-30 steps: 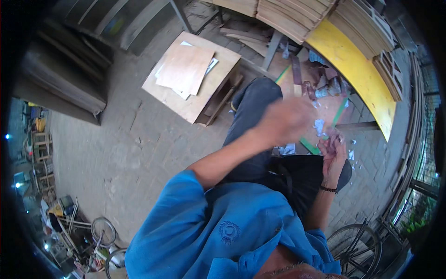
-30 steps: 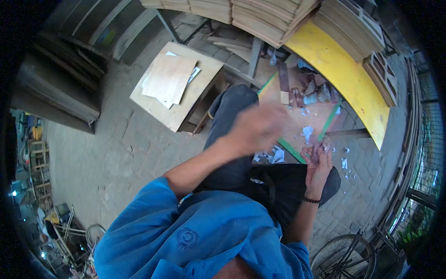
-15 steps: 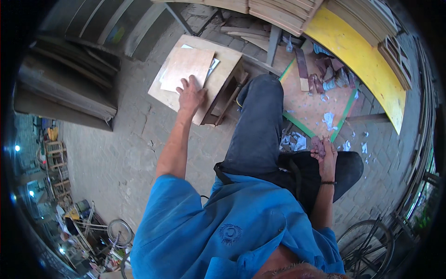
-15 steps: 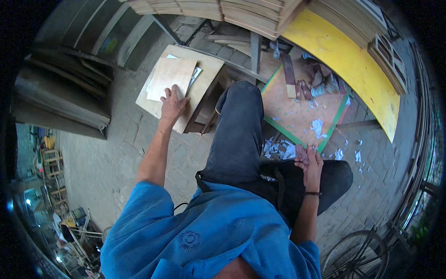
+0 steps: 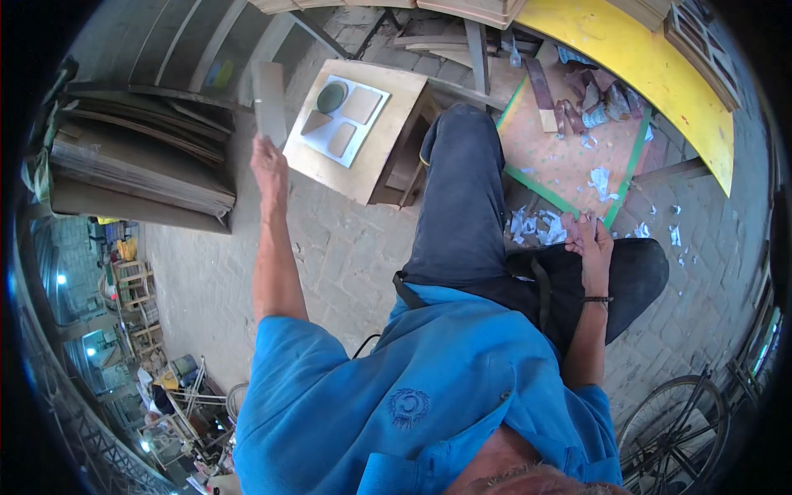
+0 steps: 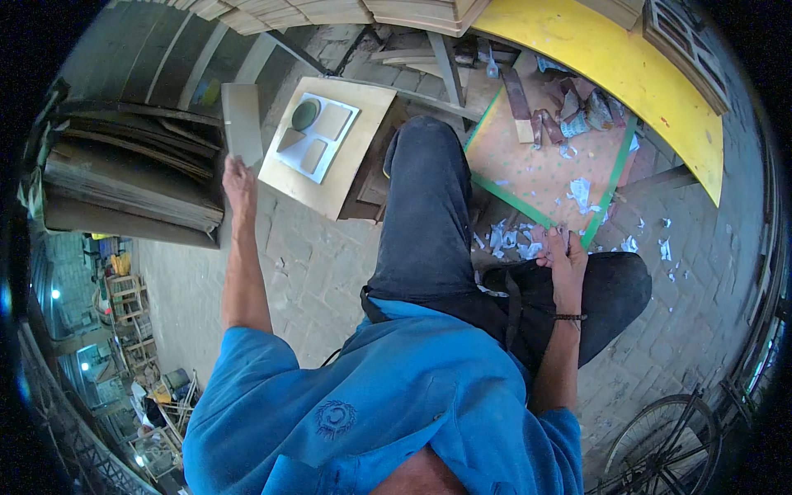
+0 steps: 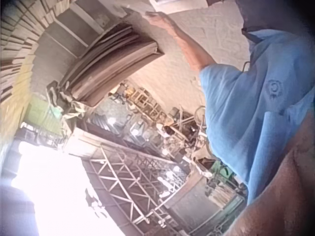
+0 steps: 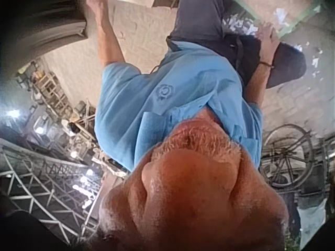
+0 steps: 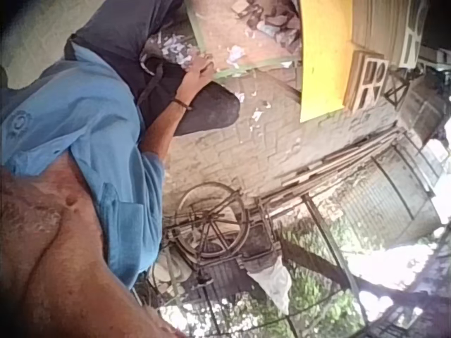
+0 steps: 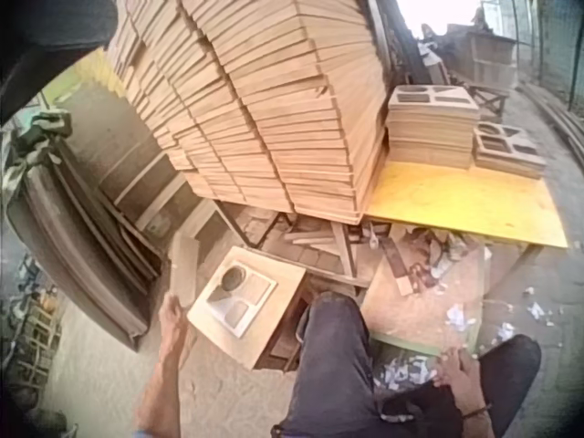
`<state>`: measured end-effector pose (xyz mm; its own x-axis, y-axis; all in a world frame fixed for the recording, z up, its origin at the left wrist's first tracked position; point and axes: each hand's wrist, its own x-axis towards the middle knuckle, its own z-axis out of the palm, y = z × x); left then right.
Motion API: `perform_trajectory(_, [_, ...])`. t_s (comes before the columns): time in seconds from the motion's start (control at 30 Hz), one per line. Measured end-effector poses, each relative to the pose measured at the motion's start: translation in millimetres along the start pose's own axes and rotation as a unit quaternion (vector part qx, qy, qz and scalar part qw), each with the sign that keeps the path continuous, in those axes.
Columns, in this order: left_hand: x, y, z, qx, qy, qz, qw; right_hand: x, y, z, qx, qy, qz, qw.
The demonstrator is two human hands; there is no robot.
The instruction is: Cutting out specific shapes from wooden sheets and sanding the edges of wooden frames.
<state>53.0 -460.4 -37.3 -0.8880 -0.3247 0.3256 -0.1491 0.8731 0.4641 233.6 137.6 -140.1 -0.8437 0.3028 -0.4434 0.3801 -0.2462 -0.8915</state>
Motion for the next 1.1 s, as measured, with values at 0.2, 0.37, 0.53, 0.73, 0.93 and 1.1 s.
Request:
perform_trajectory(0.2, [-2, 13, -19, -0.295, 0.052, -0.041, 0.953, 1, 9, -8, -0.037, -0.015, -0.026, 0.999])
perform_trajectory(0.37, [-14, 13, -17, -0.343, 0.074, -0.039, 0.936, -4, 0, 0, -0.039, -0.006, -0.046, 0.998])
perform_trajectory(0.53, [-18, 20, -2, -0.164, 0.039, 0.023, 0.985, -2, 4, -2, -0.062, -0.008, -0.057, 0.996])
perform_trajectory(0.73, [-27, 19, 50, 0.042, -0.014, 0.194, 0.98, -1, 7, 3, -0.114, -0.013, -0.069, 0.991])
perform_trajectory(0.93, [-54, -8, 120, 0.076, -0.147, 0.203, 0.965, -1, 6, 2, -0.202, -0.033, -0.051, 0.978])
perform_trajectory(1.1, [-83, -11, 131, 0.106, -0.18, 0.141, 0.968, -3, 5, 9, -0.174, -0.06, -0.058, 0.981])
